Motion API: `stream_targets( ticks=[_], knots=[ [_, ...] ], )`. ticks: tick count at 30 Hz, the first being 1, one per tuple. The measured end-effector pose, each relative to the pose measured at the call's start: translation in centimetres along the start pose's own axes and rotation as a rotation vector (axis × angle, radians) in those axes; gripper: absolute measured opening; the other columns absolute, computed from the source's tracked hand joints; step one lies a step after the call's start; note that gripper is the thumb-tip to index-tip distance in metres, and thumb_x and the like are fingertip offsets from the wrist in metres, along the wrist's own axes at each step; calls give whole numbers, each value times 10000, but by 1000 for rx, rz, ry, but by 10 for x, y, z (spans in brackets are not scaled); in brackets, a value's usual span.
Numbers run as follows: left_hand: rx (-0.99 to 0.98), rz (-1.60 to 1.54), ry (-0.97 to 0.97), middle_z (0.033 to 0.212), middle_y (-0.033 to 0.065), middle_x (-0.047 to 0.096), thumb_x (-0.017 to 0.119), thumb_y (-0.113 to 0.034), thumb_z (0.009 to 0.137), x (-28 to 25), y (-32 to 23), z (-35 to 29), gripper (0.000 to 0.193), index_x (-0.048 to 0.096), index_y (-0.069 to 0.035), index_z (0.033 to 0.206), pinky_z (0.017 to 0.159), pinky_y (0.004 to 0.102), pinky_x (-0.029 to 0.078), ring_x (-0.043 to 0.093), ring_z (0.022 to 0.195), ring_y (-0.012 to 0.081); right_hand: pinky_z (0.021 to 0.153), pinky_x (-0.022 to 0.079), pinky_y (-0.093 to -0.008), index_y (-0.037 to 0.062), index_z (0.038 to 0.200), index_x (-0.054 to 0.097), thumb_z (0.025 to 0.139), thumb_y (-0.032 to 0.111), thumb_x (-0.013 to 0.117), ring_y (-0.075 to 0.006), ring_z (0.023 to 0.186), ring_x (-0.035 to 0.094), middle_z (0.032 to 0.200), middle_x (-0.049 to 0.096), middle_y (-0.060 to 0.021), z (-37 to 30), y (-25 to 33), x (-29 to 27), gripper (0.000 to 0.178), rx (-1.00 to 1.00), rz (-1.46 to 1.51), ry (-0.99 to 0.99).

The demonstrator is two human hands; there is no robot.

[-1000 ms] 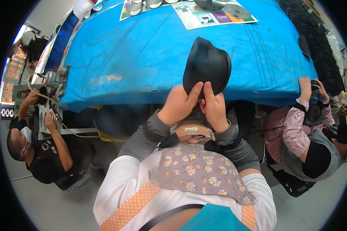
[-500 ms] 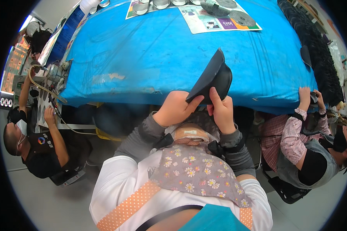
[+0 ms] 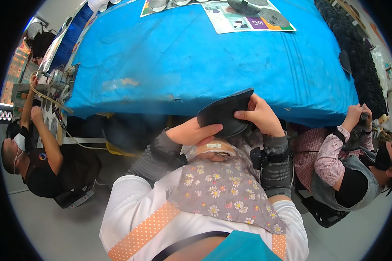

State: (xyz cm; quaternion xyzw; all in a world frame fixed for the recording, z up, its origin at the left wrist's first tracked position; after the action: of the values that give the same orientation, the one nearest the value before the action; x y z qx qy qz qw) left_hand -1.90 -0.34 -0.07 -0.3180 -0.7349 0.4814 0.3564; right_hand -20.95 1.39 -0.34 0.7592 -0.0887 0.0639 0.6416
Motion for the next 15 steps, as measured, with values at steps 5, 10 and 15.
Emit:
stream_targets(
  ticks=[5, 10, 15],
  knots=[
    [-83, -267, 147, 480, -40, 359, 460, -272, 961, -3, 21, -4, 220, 495, -88, 846, 380, 237, 249, 326, 400, 63, 786, 460, -247, -43, 1067, 596, 892, 176, 595, -89, 879, 571, 977, 638, -39, 1, -27, 3, 280, 115, 94, 71],
    [-68, -407, 167, 462, -37, 345, 469, -287, 953, -2, 20, -6, 302, 497, -84, 732, 373, 236, 256, 322, 380, 78, 684, 467, -229, -28, 1028, 606, 926, 221, 555, -74, 782, 566, 914, 634, -11, 2, -36, 1, 273, 242, 220, 28],
    [-126, -299, 226, 468, -27, 354, 456, -311, 953, -7, 39, -8, 329, 518, -50, 763, 371, 238, 263, 341, 383, 87, 627, 453, -223, -18, 1003, 609, 861, 149, 623, -60, 717, 546, 824, 629, -10, -5, 7, 16, 220, 17, -411, -14]
  ],
)
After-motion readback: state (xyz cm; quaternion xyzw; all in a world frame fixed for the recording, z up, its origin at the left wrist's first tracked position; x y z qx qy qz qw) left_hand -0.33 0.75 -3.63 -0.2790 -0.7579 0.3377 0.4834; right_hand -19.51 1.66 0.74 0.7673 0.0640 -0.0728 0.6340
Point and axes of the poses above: each hand's wrist, its own z-axis towards the middle knuckle, its own x-axis out of the palm, y = z × x, the point moved 4 cm from there along z, towards the middle knuckle
